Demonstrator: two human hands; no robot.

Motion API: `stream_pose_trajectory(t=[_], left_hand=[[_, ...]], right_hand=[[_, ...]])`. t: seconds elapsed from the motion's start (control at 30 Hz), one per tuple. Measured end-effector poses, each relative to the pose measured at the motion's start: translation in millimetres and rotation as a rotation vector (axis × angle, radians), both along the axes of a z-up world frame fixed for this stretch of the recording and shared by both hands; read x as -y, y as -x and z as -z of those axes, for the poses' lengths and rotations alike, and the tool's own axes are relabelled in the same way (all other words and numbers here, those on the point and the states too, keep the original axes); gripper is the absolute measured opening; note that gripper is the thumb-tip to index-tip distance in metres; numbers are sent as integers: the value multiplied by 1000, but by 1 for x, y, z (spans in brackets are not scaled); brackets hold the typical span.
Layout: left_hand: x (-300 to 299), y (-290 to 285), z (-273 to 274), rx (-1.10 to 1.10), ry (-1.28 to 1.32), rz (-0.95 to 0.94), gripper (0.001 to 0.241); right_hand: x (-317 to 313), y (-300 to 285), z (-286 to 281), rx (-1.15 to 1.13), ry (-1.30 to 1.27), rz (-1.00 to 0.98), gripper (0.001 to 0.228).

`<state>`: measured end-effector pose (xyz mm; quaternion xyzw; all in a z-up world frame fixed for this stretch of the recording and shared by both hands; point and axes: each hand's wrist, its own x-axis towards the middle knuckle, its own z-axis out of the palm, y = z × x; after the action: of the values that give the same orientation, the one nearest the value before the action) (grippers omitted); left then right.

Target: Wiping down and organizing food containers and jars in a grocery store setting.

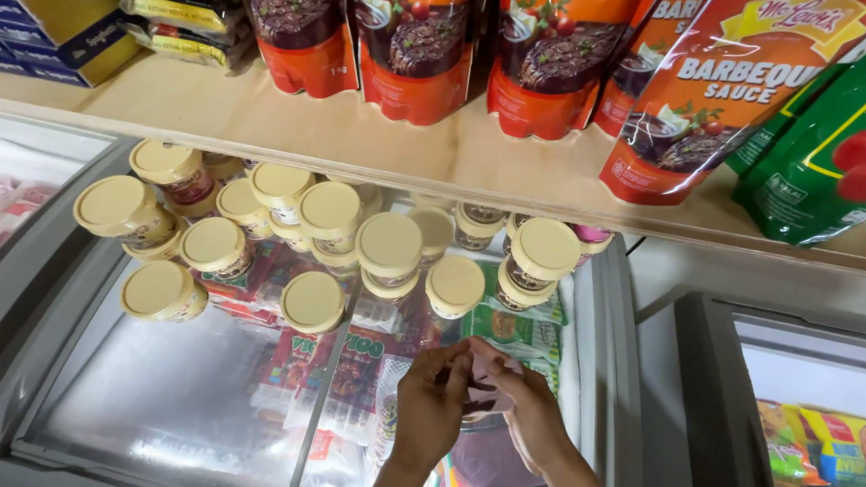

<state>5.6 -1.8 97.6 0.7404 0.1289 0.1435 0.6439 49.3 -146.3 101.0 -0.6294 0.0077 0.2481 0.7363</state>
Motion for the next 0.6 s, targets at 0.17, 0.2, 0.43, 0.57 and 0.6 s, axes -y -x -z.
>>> stream_pose_trajectory(t=[0.17,0.2,0.43,0.57,0.6], left_hand=[[-12,2,-47,-412,518,74,51],[-13,2,-35,-412,520,77,51],[-23,6,-43,-302,362,213,41],[-22,10,-56,-172,362,398,32],[-23,11,-55,-168,359,400,32]], right_hand=[[7,7,-13,-26,-365,-13,52],[8,8,-19,-25,-363,-10,52],[11,10,-9,133,37,1,55],[15,16,6,262,31,-87,47],[20,14,9,266,30,-85,47]])
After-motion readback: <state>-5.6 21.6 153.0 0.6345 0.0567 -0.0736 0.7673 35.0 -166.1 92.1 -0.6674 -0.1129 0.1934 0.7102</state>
